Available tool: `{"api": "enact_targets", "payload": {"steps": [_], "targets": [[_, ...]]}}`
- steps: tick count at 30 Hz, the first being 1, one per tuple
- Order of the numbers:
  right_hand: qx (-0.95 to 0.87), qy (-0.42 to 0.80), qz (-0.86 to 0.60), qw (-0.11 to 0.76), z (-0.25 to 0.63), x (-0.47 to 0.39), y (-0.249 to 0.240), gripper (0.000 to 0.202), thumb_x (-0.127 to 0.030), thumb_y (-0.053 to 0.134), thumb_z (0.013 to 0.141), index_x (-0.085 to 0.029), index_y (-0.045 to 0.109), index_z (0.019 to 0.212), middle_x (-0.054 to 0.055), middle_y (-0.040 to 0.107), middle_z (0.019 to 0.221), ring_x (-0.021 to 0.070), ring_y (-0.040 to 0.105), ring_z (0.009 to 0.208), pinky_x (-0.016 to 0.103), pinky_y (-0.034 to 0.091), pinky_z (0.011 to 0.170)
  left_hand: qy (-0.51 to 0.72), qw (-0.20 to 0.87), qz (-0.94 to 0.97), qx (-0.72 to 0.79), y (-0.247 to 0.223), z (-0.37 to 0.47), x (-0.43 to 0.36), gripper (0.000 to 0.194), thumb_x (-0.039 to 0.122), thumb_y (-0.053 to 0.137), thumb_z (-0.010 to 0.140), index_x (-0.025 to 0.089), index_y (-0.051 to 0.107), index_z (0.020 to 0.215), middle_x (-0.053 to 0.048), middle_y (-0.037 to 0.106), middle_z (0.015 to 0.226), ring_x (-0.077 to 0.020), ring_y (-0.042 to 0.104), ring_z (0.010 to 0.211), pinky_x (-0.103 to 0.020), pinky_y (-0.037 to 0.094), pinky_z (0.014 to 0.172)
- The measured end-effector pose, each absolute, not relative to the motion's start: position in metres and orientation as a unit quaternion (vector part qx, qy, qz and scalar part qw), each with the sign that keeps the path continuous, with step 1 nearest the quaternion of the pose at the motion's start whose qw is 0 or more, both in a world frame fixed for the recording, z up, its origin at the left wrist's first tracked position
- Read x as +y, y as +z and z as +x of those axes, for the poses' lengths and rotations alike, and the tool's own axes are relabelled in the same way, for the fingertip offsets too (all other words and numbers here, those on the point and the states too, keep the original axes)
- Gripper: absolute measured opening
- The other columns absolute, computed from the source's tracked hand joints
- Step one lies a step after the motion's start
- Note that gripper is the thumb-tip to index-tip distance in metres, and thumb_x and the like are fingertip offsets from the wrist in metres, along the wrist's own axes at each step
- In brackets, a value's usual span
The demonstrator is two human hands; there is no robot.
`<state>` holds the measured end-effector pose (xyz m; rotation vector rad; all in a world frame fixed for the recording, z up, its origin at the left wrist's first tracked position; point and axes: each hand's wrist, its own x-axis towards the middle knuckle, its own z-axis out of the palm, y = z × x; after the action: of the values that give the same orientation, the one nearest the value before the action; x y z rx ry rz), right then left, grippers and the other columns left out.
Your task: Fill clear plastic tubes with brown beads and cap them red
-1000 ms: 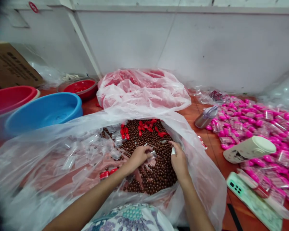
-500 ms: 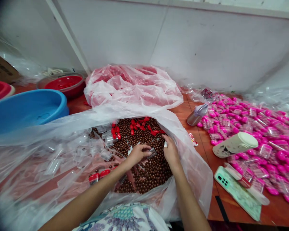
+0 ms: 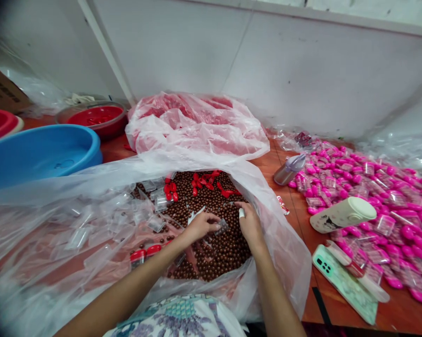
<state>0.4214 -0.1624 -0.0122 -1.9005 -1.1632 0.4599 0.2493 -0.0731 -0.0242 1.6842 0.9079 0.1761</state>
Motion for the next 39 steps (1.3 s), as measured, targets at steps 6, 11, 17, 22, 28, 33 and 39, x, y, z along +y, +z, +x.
{"api": "enact_targets", "payload": {"steps": [6,11,17,22,28,33,39], "targets": [[-0.461,0.206,-0.768,0.394,0.418,-0.171,-0.009,0.036,-0.012,0.043,0.07,-0.022,0.066,0.095,0.004,0.066,0.103,0.0207,0.058,0.1,0.039,0.041,0.095,0.086,0.574,0.719,0.383,-0.021,0.258,-0.076,0.029,0.024,0.066,0.064,0.016,0.072,0.092,-0.001,0.071,0.082,-0.0174,0.059,0.074,-0.028,0.043,0.073],[-0.447,0.233,-0.771,0.39,0.418,-0.178,-0.01,0.035,-0.014,0.044,0.072,-0.024,0.066,0.097,0.002,0.069,0.099,0.0203,0.061,0.095,0.037,0.044,0.09,0.118,0.613,0.694,0.358,-0.024,0.266,-0.081,0.032,0.021,0.065,0.065,0.016,0.07,0.096,-0.003,0.071,0.089,-0.018,0.059,0.082,-0.029,0.043,0.081],[-0.44,0.273,-0.757,0.398,0.416,-0.184,-0.006,0.041,-0.015,0.043,0.07,-0.024,0.065,0.103,0.002,0.069,0.101,0.0206,0.062,0.094,0.037,0.045,0.087,0.138,0.678,0.635,0.342,-0.027,0.262,-0.084,0.036,0.016,0.065,0.065,0.013,0.068,0.101,-0.005,0.07,0.089,-0.0168,0.061,0.082,-0.028,0.047,0.078],[-0.45,0.294,-0.739,0.406,0.407,-0.185,0.004,0.043,-0.013,0.043,0.068,-0.025,0.065,0.103,0.001,0.067,0.107,0.0209,0.058,0.103,0.038,0.04,0.095,0.153,0.701,0.606,0.344,-0.014,0.248,-0.083,0.036,0.022,0.068,0.065,0.013,0.068,0.1,-0.005,0.07,0.092,-0.0179,0.062,0.084,-0.03,0.047,0.08],[-0.475,0.301,-0.708,0.426,0.393,-0.182,0.014,0.043,-0.014,0.044,0.07,-0.025,0.064,0.106,0.001,0.064,0.111,0.0207,0.055,0.107,0.04,0.038,0.098,0.174,0.757,0.519,0.357,0.001,0.226,-0.083,0.048,0.033,0.076,0.059,0.013,0.068,0.102,-0.008,0.069,0.094,-0.0187,0.062,0.079,-0.032,0.047,0.075],[-0.487,0.289,-0.684,0.461,0.378,-0.18,0.035,0.033,-0.022,0.045,0.082,-0.026,0.06,0.111,0.003,0.061,0.114,0.0202,0.054,0.108,0.037,0.038,0.098,0.209,0.802,0.436,0.35,0.01,0.21,-0.089,0.054,0.03,0.079,0.057,0.015,0.065,0.106,-0.007,0.068,0.095,-0.0163,0.062,0.078,-0.03,0.046,0.076],[-0.51,0.316,-0.647,0.47,0.356,-0.182,0.054,0.023,-0.032,0.05,0.085,-0.023,0.063,0.101,0.004,0.065,0.1,0.0208,0.058,0.098,0.032,0.044,0.087,0.245,0.808,0.435,0.312,0.032,0.196,-0.097,0.047,0.021,0.08,0.056,0.015,0.066,0.101,-0.005,0.067,0.093,-0.0165,0.06,0.085,-0.028,0.046,0.078]]}}
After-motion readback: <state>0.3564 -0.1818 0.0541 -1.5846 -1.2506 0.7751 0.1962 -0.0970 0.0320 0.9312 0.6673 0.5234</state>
